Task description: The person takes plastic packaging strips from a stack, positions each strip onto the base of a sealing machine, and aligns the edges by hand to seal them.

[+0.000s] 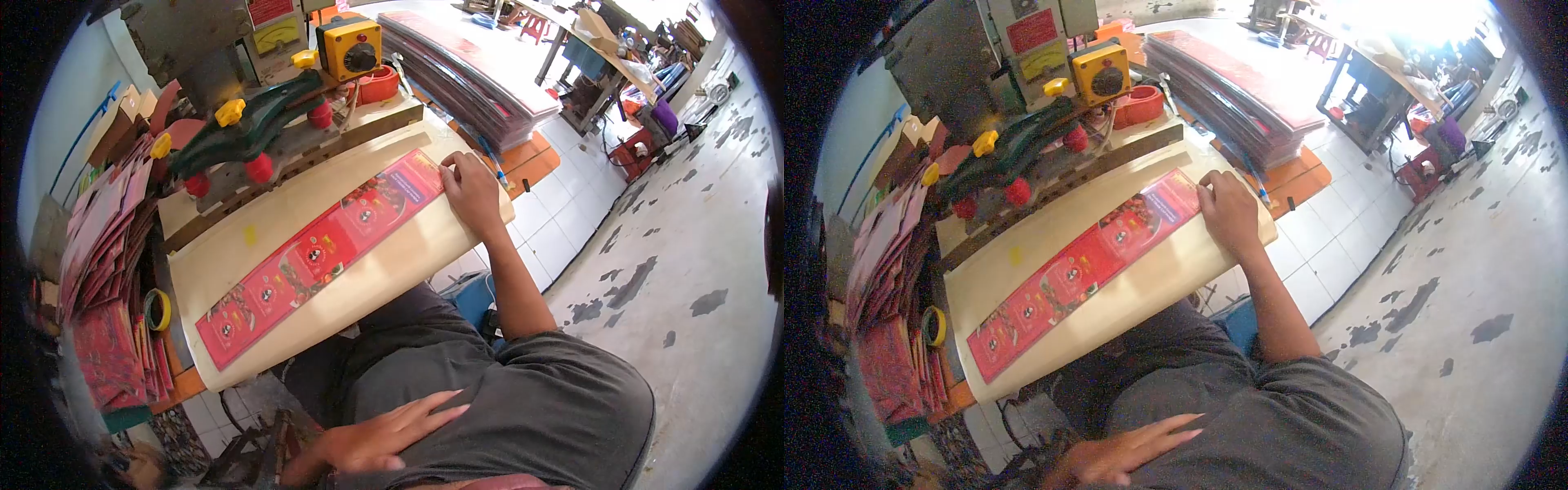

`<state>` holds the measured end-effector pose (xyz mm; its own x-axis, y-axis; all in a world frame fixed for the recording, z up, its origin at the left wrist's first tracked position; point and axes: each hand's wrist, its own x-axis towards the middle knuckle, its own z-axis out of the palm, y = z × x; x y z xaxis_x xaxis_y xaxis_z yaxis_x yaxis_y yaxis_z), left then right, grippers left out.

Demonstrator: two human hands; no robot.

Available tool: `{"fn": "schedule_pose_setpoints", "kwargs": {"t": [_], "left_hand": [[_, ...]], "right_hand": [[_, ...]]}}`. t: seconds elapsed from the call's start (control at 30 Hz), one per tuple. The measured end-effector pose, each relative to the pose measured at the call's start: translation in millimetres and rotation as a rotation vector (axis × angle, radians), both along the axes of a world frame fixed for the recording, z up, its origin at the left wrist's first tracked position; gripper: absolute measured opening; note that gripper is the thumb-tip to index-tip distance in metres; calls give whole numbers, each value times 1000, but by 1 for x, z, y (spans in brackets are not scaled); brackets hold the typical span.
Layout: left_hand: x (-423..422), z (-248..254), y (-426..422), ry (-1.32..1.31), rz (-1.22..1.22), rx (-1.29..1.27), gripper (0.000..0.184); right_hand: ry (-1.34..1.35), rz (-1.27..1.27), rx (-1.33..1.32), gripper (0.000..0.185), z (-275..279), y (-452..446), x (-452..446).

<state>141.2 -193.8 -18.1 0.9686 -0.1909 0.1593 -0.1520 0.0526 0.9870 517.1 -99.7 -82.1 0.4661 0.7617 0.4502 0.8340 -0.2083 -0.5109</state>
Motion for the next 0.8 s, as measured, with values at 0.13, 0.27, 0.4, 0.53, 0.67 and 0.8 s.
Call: {"fn": "schedule_pose_setpoints", "kwargs": {"t": [0.13, 0.27, 0.4, 0.53, 0.67, 0.8], "left_hand": [[-25, 39, 2, -144, 158, -29, 104], [-69, 69, 21, -184, 130, 189, 68], [-133, 43, 15, -219, 38, 238, 79], [-127, 39, 14, -406, 61, 102, 78], [-109, 21, 15, -489, -59, -50, 43], [-92, -2, 36, 558, -863, 354, 70]], "right_hand": [[-14, 6, 7, 16, -1, 0, 1], [-23, -3, 1, 16, -1, 1, 0], [-20, 1, 6, 16, 0, 0, -1], [-15, 0, 4, 16, 1, 0, -2], [-25, -2, 9, 16, 0, 1, -1], [-33, -3, -5, 16, 2, 1, -2]]}}
